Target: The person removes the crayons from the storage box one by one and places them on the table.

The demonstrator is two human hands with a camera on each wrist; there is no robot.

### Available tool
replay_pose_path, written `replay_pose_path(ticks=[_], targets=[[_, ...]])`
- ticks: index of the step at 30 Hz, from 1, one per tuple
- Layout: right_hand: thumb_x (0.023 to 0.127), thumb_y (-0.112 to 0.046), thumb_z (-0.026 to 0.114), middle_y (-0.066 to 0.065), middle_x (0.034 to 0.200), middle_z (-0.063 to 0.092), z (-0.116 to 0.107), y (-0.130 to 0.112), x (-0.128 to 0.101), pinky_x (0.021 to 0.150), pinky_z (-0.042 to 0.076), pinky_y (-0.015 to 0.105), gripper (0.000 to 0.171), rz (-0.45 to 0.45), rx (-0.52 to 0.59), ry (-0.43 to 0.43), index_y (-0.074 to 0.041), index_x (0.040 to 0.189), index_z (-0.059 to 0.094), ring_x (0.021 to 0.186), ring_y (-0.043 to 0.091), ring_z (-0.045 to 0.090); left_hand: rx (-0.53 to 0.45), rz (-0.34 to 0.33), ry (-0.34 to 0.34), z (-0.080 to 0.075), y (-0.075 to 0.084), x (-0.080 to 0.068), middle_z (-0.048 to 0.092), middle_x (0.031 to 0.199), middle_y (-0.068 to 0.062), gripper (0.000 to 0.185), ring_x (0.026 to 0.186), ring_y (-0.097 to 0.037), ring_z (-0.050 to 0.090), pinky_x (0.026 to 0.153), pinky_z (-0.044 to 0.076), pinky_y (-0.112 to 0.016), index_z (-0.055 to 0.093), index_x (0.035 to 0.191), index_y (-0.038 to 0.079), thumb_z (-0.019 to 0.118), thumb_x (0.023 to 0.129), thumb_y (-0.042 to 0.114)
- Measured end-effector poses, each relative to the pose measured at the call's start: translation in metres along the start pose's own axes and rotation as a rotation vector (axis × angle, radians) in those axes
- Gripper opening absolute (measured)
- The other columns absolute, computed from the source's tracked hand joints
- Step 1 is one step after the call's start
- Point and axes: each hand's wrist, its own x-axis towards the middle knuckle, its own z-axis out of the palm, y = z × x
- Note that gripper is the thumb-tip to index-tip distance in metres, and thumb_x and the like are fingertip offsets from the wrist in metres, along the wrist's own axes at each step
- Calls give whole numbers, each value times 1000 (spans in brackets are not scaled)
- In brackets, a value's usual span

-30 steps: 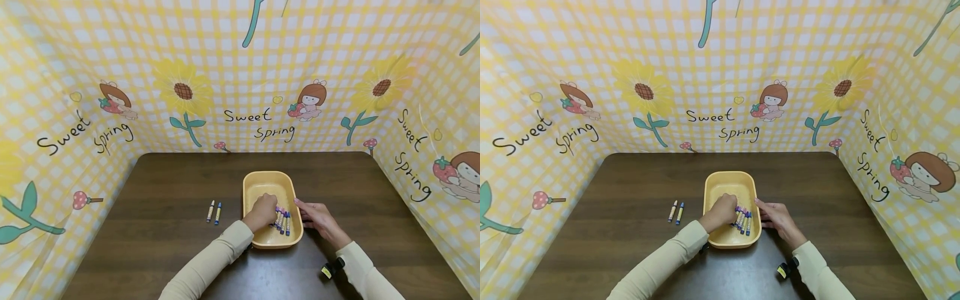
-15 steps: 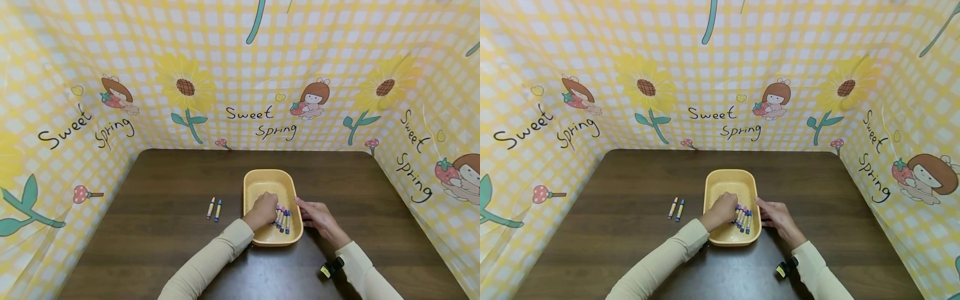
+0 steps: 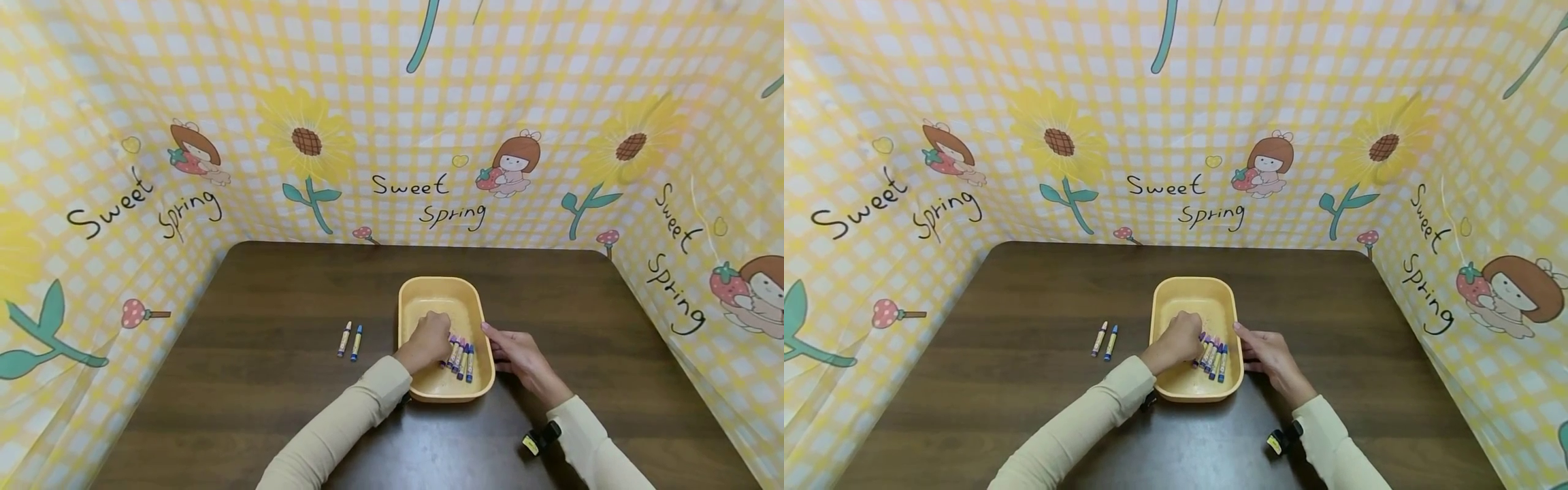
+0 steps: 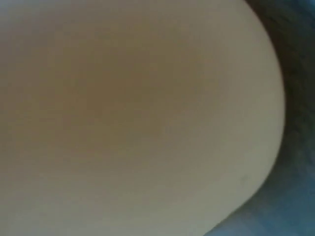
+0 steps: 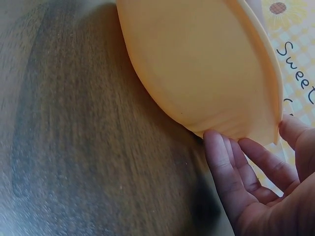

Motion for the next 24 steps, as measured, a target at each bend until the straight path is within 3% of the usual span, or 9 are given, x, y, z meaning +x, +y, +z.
replay_pose_path(ticks=[4,11,15,24], targets=[[94,-46,70,3,87,76,0,-1,0,69,63,31,63,-4,1,-4,8,125,64,77,14,71,-83,-57,-14,-4,-2,-1,27,51,4,45,44,-11,31,37,25,-20,34,56,16,64,80,-7],[94,-49,69,3,88,75,0,0,0,69,62,31,66,1,-24,8,8,126,63,78,14,70,-190,-143,-8,-7,-6,-3,36,38,6,50,32,-6,34,32,25,-18,37,44,17,67,77,-5],[94,-49,69,3,88,75,0,1,0,69,62,31,66,3,-23,10,8,127,63,77,14,70,-249,-161,3,-7,-9,-3,38,37,8,50,32,-5,32,33,22,-17,41,40,18,69,76,-2],[93,-50,70,2,87,75,1,0,-1,69,63,31,67,-4,-21,13,8,127,63,77,13,70,-306,-159,46,-10,-12,-6,46,41,11,38,37,-2,40,36,27,-14,57,46,17,75,77,7]])
